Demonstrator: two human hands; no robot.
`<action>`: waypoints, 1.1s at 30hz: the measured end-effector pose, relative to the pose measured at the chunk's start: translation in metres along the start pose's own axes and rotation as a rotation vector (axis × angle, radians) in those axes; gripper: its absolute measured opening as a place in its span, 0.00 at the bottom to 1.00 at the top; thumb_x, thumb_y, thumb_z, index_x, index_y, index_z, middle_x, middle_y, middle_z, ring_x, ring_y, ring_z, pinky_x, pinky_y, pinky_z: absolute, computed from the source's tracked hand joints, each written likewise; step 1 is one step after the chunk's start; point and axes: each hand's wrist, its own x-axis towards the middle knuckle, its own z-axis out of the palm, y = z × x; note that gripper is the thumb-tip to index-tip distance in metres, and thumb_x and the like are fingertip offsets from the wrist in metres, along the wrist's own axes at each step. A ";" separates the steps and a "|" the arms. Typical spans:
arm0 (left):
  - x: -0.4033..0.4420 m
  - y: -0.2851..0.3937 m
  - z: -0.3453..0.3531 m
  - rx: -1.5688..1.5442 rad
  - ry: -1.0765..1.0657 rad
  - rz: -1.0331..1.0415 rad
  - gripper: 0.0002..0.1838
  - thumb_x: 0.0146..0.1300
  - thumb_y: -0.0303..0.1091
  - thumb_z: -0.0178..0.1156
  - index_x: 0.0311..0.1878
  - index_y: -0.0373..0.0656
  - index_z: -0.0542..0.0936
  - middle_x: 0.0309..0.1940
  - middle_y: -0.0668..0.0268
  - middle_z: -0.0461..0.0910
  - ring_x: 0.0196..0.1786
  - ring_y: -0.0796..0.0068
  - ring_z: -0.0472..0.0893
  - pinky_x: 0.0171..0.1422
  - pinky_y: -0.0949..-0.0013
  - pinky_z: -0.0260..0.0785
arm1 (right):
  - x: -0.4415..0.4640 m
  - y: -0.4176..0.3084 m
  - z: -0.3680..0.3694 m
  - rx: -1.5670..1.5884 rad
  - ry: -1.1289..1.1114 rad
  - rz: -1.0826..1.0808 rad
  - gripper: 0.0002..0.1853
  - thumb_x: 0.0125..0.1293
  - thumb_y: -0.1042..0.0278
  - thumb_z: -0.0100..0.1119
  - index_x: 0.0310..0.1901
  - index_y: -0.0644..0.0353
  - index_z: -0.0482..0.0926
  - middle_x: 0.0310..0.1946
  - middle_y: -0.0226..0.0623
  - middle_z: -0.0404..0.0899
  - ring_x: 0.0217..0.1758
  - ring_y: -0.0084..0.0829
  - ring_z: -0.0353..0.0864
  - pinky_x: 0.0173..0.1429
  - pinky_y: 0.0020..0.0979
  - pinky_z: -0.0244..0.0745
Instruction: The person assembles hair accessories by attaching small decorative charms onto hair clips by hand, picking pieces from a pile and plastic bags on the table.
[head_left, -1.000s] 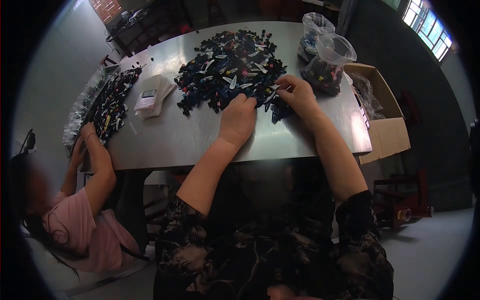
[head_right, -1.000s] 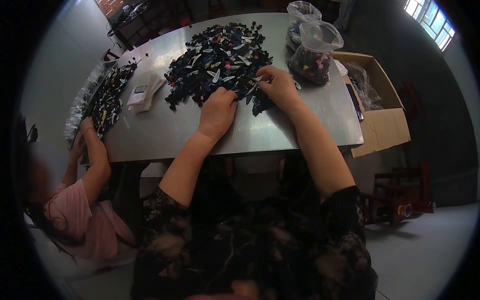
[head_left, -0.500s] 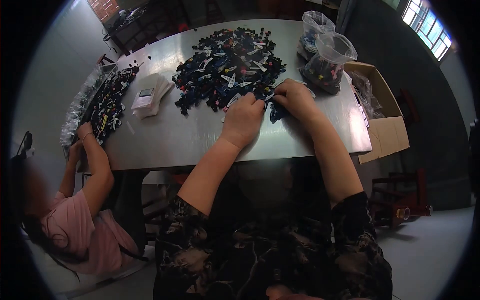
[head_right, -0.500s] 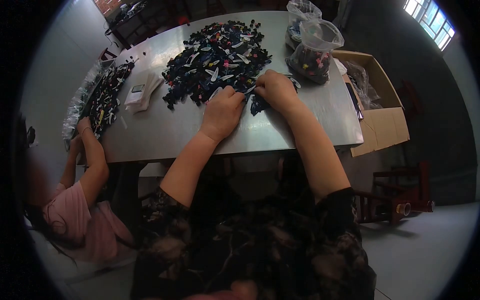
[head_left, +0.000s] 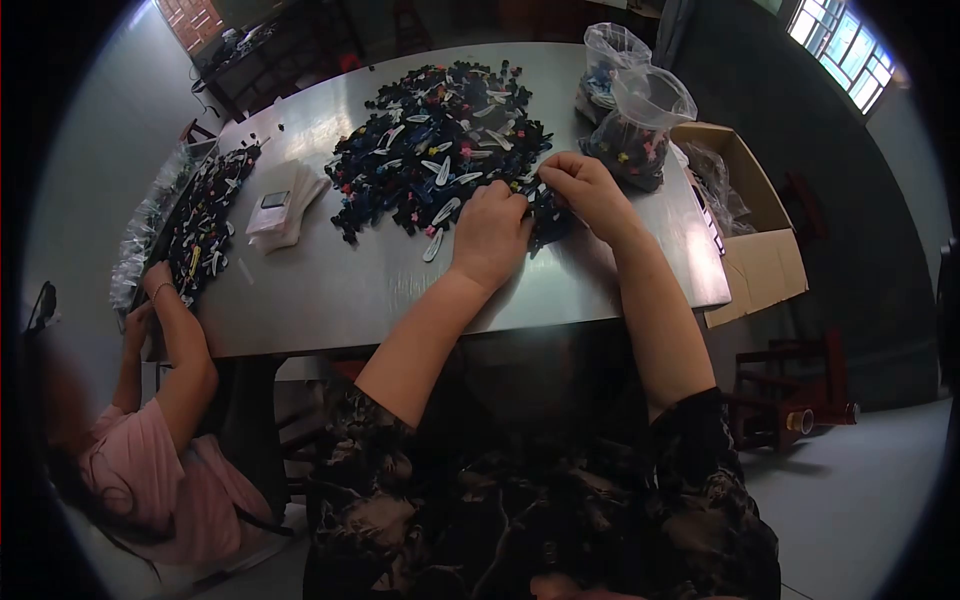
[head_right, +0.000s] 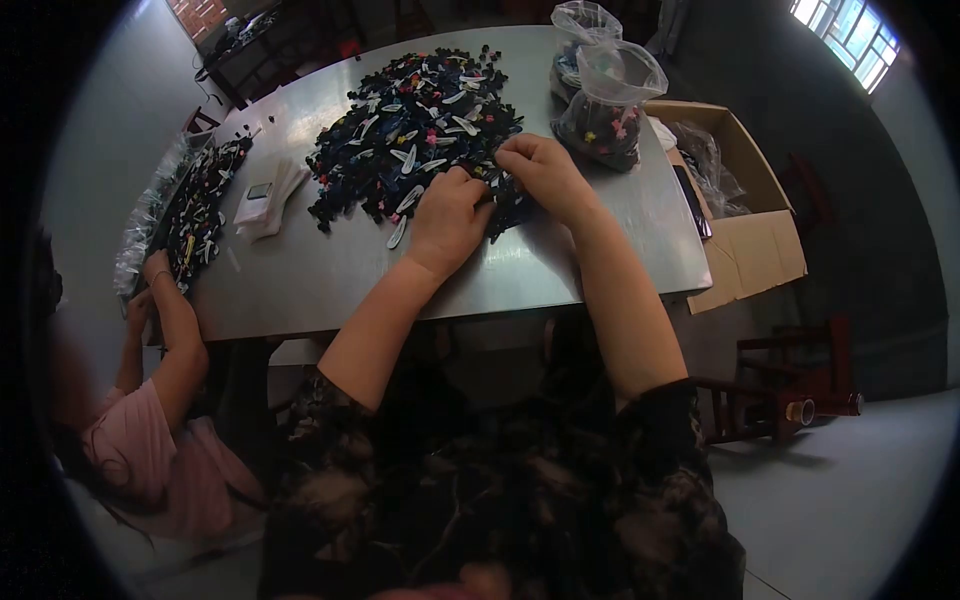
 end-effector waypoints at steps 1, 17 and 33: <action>-0.001 -0.002 0.001 -0.039 0.046 -0.007 0.07 0.55 0.30 0.68 0.36 0.41 0.81 0.38 0.59 0.76 0.45 0.54 0.77 0.51 0.55 0.71 | -0.001 -0.002 -0.003 0.113 -0.036 0.049 0.09 0.71 0.63 0.61 0.41 0.59 0.84 0.26 0.22 0.76 0.27 0.15 0.71 0.33 0.21 0.66; -0.008 -0.015 0.003 -0.088 0.029 0.006 0.08 0.56 0.32 0.68 0.34 0.46 0.78 0.35 0.64 0.75 0.43 0.59 0.77 0.49 0.55 0.69 | -0.012 -0.067 -0.053 0.208 0.333 -0.174 0.06 0.71 0.65 0.63 0.42 0.58 0.81 0.25 0.20 0.73 0.23 0.13 0.68 0.26 0.18 0.60; -0.006 -0.014 0.003 -0.139 0.065 -0.027 0.05 0.59 0.29 0.66 0.35 0.43 0.79 0.37 0.62 0.76 0.44 0.57 0.77 0.50 0.56 0.71 | 0.036 -0.086 -0.137 -0.965 0.672 -0.392 0.13 0.62 0.65 0.67 0.46 0.59 0.86 0.36 0.41 0.86 0.38 0.37 0.86 0.48 0.34 0.80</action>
